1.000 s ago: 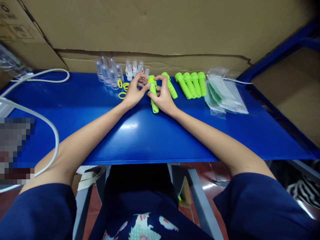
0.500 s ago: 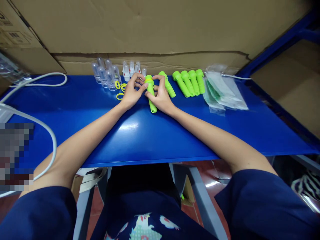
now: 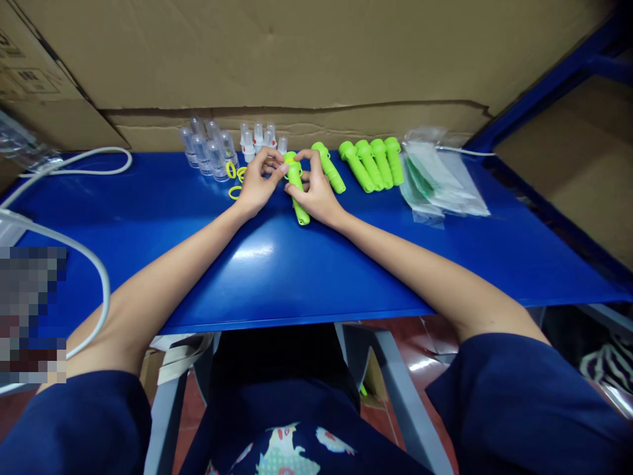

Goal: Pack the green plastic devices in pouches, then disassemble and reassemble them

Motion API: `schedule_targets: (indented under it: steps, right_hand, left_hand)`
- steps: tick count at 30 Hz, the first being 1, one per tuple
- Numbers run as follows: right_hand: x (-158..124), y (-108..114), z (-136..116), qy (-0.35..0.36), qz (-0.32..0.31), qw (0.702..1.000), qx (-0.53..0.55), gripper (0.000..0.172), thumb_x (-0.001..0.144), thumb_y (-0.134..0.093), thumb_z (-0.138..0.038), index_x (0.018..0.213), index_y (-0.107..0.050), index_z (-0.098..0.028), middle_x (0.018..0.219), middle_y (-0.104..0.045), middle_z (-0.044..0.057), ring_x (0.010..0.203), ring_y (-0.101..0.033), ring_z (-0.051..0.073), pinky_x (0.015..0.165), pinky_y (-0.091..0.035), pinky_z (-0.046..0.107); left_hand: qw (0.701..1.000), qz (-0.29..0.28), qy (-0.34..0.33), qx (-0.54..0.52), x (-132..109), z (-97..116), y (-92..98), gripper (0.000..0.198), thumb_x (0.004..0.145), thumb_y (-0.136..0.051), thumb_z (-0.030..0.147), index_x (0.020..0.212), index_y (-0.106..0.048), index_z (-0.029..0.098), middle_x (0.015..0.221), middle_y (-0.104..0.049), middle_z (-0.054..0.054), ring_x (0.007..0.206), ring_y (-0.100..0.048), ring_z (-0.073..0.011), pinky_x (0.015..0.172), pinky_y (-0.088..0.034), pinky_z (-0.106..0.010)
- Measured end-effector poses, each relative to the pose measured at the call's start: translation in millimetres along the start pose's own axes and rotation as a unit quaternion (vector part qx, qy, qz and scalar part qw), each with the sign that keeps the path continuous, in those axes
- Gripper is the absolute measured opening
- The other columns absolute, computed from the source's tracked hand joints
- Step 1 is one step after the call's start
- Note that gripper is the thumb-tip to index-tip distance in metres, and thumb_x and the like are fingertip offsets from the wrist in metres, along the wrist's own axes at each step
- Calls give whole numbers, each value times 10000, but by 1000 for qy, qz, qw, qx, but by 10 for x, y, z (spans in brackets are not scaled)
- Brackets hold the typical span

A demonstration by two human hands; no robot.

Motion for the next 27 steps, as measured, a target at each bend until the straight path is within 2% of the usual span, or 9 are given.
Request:
schedule_targets:
  steps: [8, 14, 19, 23, 27]
  right_hand:
    - [-8, 11, 18, -20, 11, 999, 30, 482, 930, -662, -420, 1275, -363, -266, 1020, -694, 30, 726, -696, 154, 666, -628, 340]
    - [-11, 5, -63, -27, 25, 998, 57, 521, 898, -671, -450, 1253, -333, -272, 966, -708, 13, 705, -685, 156, 684, -639, 371]
    - [-2, 1, -91, -29, 25, 996, 77, 562, 875, -676, -494, 1243, -318, -267, 967, -713, 20, 715, -696, 172, 701, -646, 394]
    - [-7, -12, -98, -36, 0, 996, 77, 565, 898, -647, -529, 1291, -331, -275, 945, -705, 16, 674, -691, 181, 662, -641, 396]
    - [-2, -18, -94, -27, -11, 997, 72, 557, 911, -630, -512, 1328, -338, -286, 928, -690, 10, 711, -707, 193, 670, -632, 386]
  left_hand:
    - [1000, 9, 9, -4, 6, -19, 9, 419, 859, -737, 575, 986, -599, 201, 963, -655, -41, 1026, -684, -218, 935, -562, -400]
    - [999, 26, 29, -20, -50, 54, -17, 451, 889, -658, 633, 945, -529, 205, 858, -611, -15, 789, -637, -136, 752, -534, -285]
    - [998, 43, 31, -43, -70, 91, -22, 499, 872, -654, 669, 993, -490, 214, 938, -609, -20, 748, -619, -102, 604, -448, -215]
    - [996, 60, 40, -59, -64, 59, 4, 511, 861, -679, 665, 1012, -481, 219, 958, -612, -20, 780, -635, -106, 618, -442, -214]
    - [994, 64, 45, -70, -67, 61, 27, 528, 857, -666, 688, 1025, -471, 227, 919, -612, -12, 795, -646, -123, 657, -459, -232]
Point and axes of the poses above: each hand's wrist, its own x-axis towards the middle knuckle, its own y-axis out of the back of the hand, z = x × y, the point moved 7 cm from there along x, towards the middle knuckle
